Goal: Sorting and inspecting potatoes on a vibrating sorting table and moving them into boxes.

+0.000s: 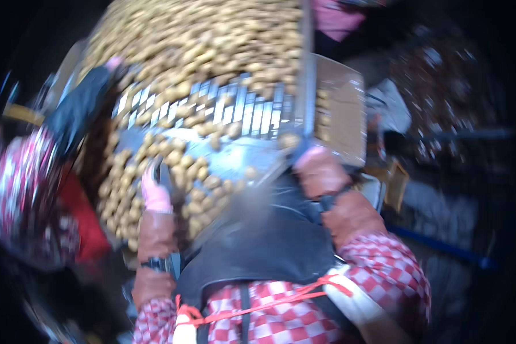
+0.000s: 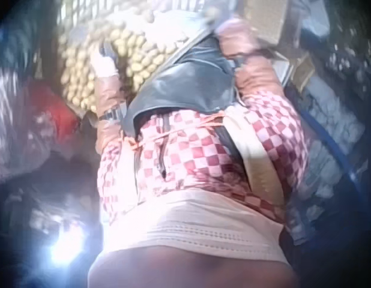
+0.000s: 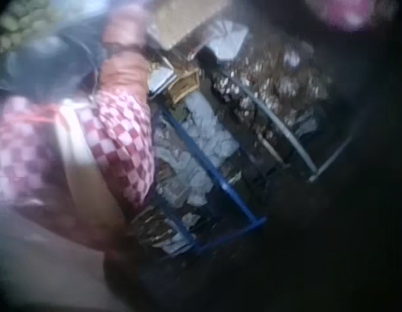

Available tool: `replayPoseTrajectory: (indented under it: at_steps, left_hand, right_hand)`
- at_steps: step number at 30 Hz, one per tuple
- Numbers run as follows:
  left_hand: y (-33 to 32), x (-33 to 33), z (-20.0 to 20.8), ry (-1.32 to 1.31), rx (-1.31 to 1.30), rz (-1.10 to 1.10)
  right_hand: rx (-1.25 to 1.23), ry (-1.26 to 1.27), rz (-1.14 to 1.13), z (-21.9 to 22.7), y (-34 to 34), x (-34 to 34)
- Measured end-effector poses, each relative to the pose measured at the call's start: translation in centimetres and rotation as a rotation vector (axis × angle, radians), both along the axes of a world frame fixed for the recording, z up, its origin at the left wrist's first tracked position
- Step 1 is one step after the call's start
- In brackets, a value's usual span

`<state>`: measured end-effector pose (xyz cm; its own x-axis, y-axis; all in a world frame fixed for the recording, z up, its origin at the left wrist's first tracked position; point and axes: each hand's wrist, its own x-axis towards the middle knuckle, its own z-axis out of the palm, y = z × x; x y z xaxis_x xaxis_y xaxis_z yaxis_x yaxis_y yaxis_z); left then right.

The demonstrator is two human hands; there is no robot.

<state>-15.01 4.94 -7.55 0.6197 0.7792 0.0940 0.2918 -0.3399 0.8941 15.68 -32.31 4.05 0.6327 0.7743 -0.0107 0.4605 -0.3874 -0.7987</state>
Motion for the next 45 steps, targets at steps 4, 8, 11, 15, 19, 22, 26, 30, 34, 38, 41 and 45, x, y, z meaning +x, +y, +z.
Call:
replayPoseTrajectory:
  at_steps: [4,8,11,15,19,22,26,30,34,38,41,45]
  left_hand:
    - [6.6,-4.0,3.8,0.653,0.707,0.35]
    - [1.0,-2.3,2.9,0.985,0.439,0.412]
    - [-6.4,-2.3,5.0,0.963,0.514,0.154]
    - [-10.0,-6.0,6.0,0.876,0.417,-0.11]
    - [-8.9,-10.0,3.9,0.804,0.426,0.039]
    - [-5.0,-10.9,4.1,0.723,0.48,0.311]
    - [5.9,-8.4,8.3,0.843,0.243,0.528]
    - [11.1,-1.3,7.0,0.683,0.299,0.651]
    - [3.5,-0.1,5.9,0.659,0.43,0.35]
    - [-3.9,-2.3,6.7,0.669,0.369,0.281]
    - [-3.9,-5.9,4.4,0.587,0.361,0.16]
    - [-4.7,-5.8,4.8,0.678,0.319,0.362]
  right_hand:
    - [1.108,1.449,-0.45,-6.8,-17.1,12.6]
    - [1.069,1.586,-0.216,-10.1,-14.8,14.0]
    - [0.712,1.484,0.004,-10.9,-4.9,9.1]
    - [0.231,0.937,-0.051,-1.2,6.5,-1.8]
    - [-0.231,1.137,0.183,0.9,9.7,-2.4]
    - [-0.21,1.314,-0.069,-1.6,9.3,-2.9]
    - [-0.186,1.331,-0.167,-0.8,10.2,-4.0]
    - [-0.137,0.597,0.434,-5.8,8.2,-2.6]
    - [-0.093,0.549,0.454,-6.1,9.1,-3.2]
    - [-0.082,0.495,0.502,-3.9,10.6,-5.3]
    - [-0.057,0.431,0.563,-3.6,11.3,-5.1]
    - [-0.443,0.635,0.426,1.0,14.0,-5.4]
